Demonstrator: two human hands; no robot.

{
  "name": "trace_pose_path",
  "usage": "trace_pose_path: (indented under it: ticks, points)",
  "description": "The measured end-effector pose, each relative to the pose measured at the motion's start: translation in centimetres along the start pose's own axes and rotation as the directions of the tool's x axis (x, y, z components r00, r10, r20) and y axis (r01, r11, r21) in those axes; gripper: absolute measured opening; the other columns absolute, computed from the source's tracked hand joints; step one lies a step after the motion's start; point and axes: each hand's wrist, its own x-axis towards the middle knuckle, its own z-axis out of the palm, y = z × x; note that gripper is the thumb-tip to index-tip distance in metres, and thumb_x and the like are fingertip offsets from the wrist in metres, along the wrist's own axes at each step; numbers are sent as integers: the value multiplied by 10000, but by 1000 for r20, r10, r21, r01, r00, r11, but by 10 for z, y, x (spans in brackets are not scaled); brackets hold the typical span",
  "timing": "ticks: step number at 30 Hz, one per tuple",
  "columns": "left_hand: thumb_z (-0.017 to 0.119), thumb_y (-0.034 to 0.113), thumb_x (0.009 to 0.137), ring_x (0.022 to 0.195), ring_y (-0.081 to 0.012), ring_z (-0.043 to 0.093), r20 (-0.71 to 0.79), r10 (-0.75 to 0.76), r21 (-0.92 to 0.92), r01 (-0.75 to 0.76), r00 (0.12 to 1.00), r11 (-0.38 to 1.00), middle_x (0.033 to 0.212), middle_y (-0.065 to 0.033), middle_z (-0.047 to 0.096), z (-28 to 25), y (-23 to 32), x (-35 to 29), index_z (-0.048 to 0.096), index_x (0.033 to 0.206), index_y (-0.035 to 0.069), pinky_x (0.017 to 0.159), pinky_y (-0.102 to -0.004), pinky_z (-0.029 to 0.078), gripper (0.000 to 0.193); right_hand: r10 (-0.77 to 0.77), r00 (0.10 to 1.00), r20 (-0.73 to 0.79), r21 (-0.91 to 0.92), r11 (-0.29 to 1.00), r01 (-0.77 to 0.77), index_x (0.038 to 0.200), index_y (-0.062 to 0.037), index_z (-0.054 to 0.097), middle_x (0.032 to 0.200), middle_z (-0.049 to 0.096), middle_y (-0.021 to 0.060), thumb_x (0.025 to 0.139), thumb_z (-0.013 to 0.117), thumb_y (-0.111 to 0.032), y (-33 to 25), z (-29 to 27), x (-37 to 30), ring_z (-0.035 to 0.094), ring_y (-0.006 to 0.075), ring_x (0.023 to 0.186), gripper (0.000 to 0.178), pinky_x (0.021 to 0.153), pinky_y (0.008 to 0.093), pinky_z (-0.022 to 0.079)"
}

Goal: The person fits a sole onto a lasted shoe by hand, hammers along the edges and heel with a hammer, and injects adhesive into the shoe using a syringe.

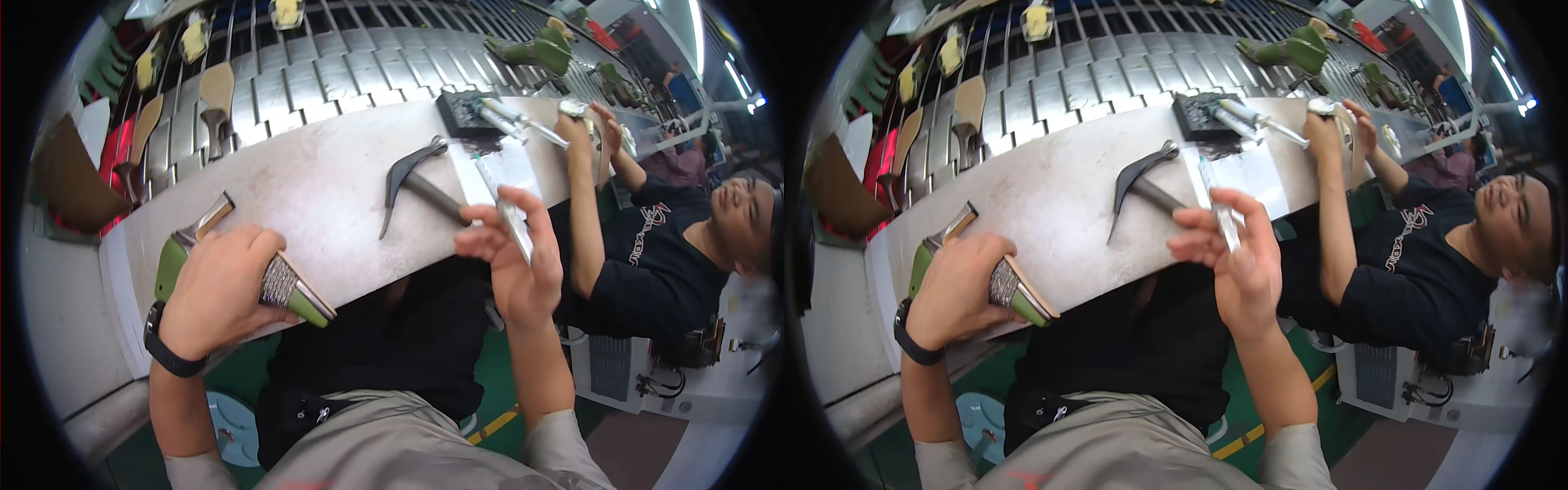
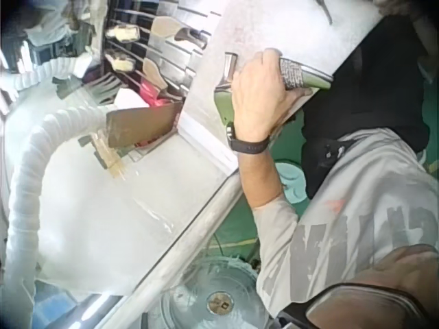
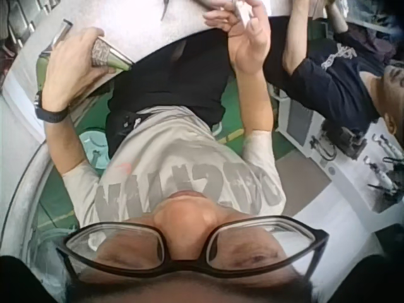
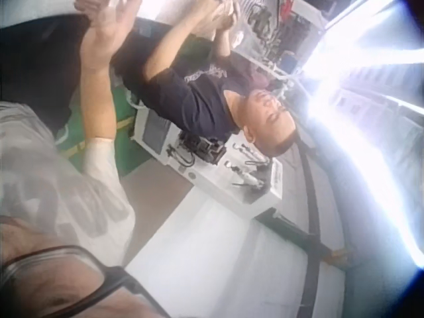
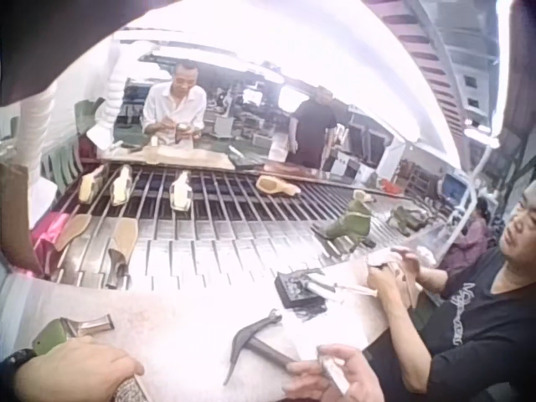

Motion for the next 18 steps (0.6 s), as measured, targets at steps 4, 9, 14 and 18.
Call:
trace_pose_path:
  ticks: [4,9,14,18]
  points:
    - [999,381,634,1005,-380,681,-32,4,-7,-5,999,1000,1016,-133,692,4,2,-2,642,1099,74,870,-483,508,661,102,987,-124,168,982,-81,1474,-25,454,1272,698,249,1082,555,-507,5,-11,54,760,285,1024,629,887,418,614]
    - [1005,400,638,1005,-362,688,14,-27,-3,27,1000,1000,1014,-122,693,1,7,-3,646,1101,77,883,-472,499,669,144,969,-203,27,990,-142,1464,-23,495,1259,715,213,1083,571,-527,36,-21,81,740,268,1070,636,862,407,609]
    - [1014,370,621,1049,-379,661,12,-36,-19,36,999,999,1078,-118,704,6,-6,-14,647,1188,94,935,-478,477,730,198,948,-249,226,964,-142,1577,-11,443,1395,672,283,1083,576,-587,33,-5,24,729,318,1180,771,928,422,615]
    - [1000,355,641,1045,-389,678,76,-27,9,26,997,1000,1081,-129,705,0,-7,6,630,1163,85,898,-487,499,694,-25,999,-23,-233,972,19,1415,50,607,1358,700,219,924,837,-88,30,59,-51,730,284,1166,560,944,374,607]
